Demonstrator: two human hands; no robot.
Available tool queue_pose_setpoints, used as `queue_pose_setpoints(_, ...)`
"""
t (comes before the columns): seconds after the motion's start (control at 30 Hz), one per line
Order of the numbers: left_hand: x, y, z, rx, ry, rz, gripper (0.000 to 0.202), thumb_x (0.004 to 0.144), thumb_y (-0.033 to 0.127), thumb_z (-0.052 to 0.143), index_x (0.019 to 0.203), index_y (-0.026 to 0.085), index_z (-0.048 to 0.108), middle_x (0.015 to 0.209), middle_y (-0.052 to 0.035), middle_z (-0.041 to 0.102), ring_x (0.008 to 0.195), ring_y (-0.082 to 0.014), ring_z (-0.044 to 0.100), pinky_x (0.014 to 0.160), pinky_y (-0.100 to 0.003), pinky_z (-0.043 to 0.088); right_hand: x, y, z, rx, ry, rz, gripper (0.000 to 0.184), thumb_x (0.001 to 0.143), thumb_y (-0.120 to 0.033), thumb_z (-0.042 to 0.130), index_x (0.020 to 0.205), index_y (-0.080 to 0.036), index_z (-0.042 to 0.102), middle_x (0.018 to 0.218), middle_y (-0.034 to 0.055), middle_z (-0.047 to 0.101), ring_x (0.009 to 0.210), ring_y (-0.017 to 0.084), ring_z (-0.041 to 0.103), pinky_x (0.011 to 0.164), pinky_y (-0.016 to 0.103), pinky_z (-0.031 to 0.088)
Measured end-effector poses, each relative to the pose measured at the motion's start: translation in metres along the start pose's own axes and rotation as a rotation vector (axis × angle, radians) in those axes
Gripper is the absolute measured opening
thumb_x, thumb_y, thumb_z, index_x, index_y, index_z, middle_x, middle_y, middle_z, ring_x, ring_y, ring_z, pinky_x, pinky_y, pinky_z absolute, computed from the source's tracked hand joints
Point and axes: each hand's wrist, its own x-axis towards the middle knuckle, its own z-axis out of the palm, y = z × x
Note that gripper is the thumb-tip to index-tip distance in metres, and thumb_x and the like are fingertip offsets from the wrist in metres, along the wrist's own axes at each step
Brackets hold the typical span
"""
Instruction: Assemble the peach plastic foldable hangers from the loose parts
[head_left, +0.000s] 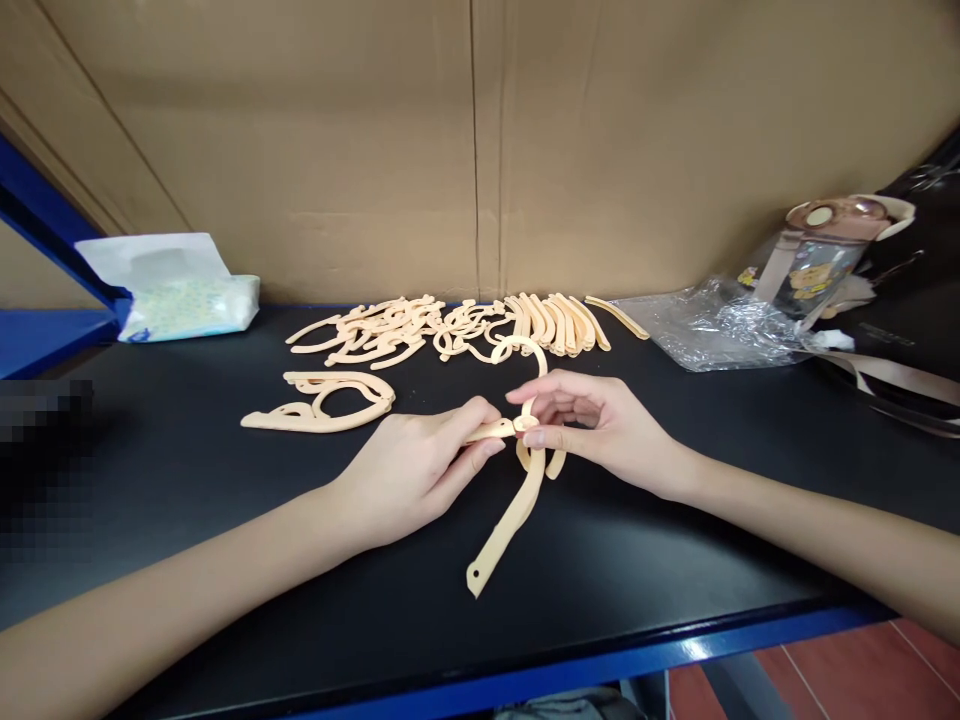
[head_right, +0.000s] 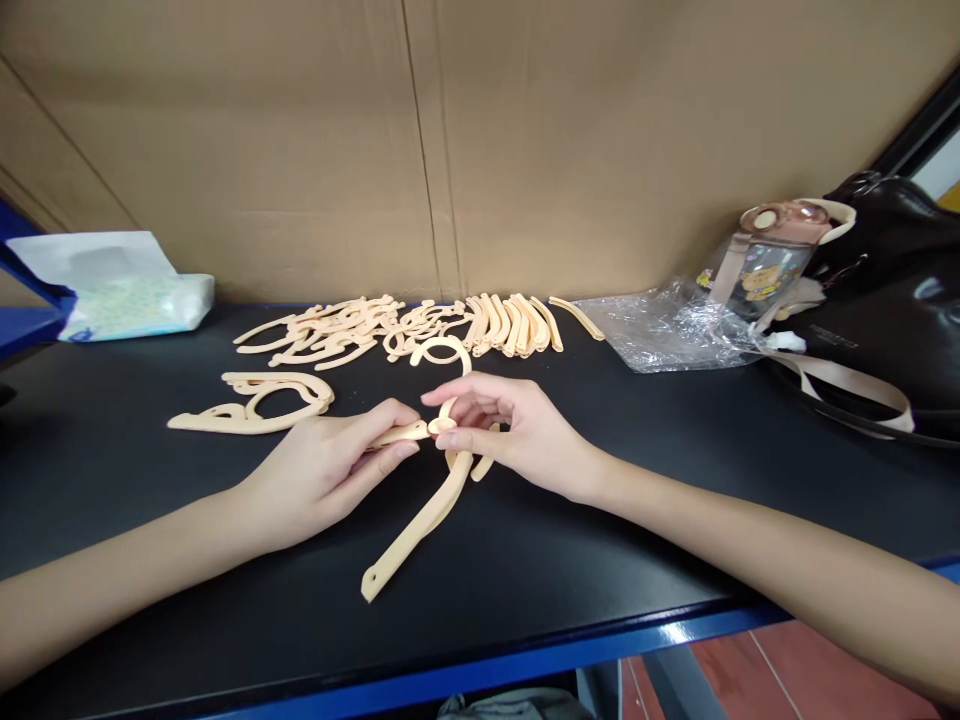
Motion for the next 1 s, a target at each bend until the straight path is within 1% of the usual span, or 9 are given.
queue_pose_setpoints(0.1, 0.0011, 0.0016, -0.0013, -0.055, -0.013, -0.033, 0.017, 0.100, 0.033, 0.037, 0.095, 0.021, 0.050, 0.070, 0.0066, 0.058, 0.052, -0.0080, 0.053, 0.050, -0.019, 0.034, -0.0002, 0.0024, -0.0002, -0.001, -0.023, 0.017, 0.021, 0.080, -0.031, 0.072, 0.098, -0.020, 0.071, 0.085, 0.0003, 0.068, 0.074, 0.011, 0.066, 0.067, 0.024, 0.055)
queue_pose_setpoints(0.17, 0.0015, 0.0019, -0.0016, -0.085, -0.029, -0.041, 0.018, 0.100, 0.034, 0.037, 0.095, 0.021, 0.049, 0.070, 0.0066, 0.057, 0.054, -0.0082, 0.054, 0.051, -0.019, 0.035, -0.0006, 0.0033, -0.0003, -0.008, -0.033, 0.018, 0.019, 0.082, -0.032, 0.071, 0.097, -0.020, 0.072, 0.086, 0.0007, 0.068, 0.075, 0.012, 0.066, 0.067, 0.025, 0.056)
queue_pose_setpoints(0.3, 0.0004, 0.0009, -0.0009, -0.103, -0.070, -0.061, 0.019, 0.100, 0.036, 0.037, 0.097, 0.021, 0.049, 0.071, 0.0063, 0.058, 0.057, -0.0092, 0.055, 0.052, -0.020, 0.036, -0.0011, 0.0030, 0.0000, 0.016, -0.044, 0.040, 0.020, 0.081, -0.032, 0.071, 0.096, -0.019, 0.071, 0.082, 0.0006, 0.068, 0.072, 0.012, 0.067, 0.064, 0.025, 0.057)
queue_pose_setpoints(0.47, -0.0003, -0.0004, 0.0006, -0.094, -0.127, -0.063, 0.020, 0.100, 0.037, 0.036, 0.098, 0.022, 0.048, 0.071, 0.0061, 0.058, 0.057, -0.0104, 0.055, 0.049, -0.021, 0.033, -0.0017, 0.0020, 0.0010, 0.056, -0.067, 0.082, 0.024, 0.081, -0.034, 0.071, 0.098, -0.017, 0.070, 0.079, 0.0013, 0.069, 0.069, 0.013, 0.067, 0.061, 0.026, 0.058)
queue_pose_setpoints(0.8, 0.0001, 0.0018, 0.0024, -0.069, -0.044, -0.066, 0.023, 0.100, 0.039, 0.036, 0.098, 0.022, 0.051, 0.075, 0.0049, 0.062, 0.059, -0.0099, 0.057, 0.051, -0.020, 0.035, -0.0018, 0.0009, 0.0003, 0.070, -0.096, 0.098, 0.021, 0.084, -0.033, 0.069, 0.099, -0.017, 0.067, 0.077, 0.0001, 0.068, 0.066, 0.011, 0.066, 0.059, 0.024, 0.057)
queue_pose_setpoints(0.93, 0.0004, 0.0008, 0.0013, -0.061, -0.044, -0.064, 0.023, 0.100, 0.039, 0.038, 0.098, 0.022, 0.054, 0.076, 0.0054, 0.063, 0.059, -0.0089, 0.056, 0.052, -0.020, 0.035, -0.0029, 0.0007, 0.0008, 0.094, -0.105, 0.104, 0.019, 0.086, -0.030, 0.067, 0.099, -0.017, 0.066, 0.079, -0.0002, 0.070, 0.066, 0.010, 0.067, 0.060, 0.023, 0.056)
queue_pose_setpoints(1.0, 0.0008, 0.0001, 0.0010, -0.079, -0.048, -0.054, 0.022, 0.099, 0.038, 0.039, 0.100, 0.023, 0.056, 0.080, 0.0056, 0.065, 0.062, -0.0087, 0.058, 0.054, -0.020, 0.036, -0.0034, -0.0002, 0.0007, 0.110, -0.107, 0.107, 0.017, 0.086, -0.028, 0.067, 0.098, -0.017, 0.066, 0.080, -0.0002, 0.071, 0.065, 0.010, 0.067, 0.059, 0.022, 0.056)
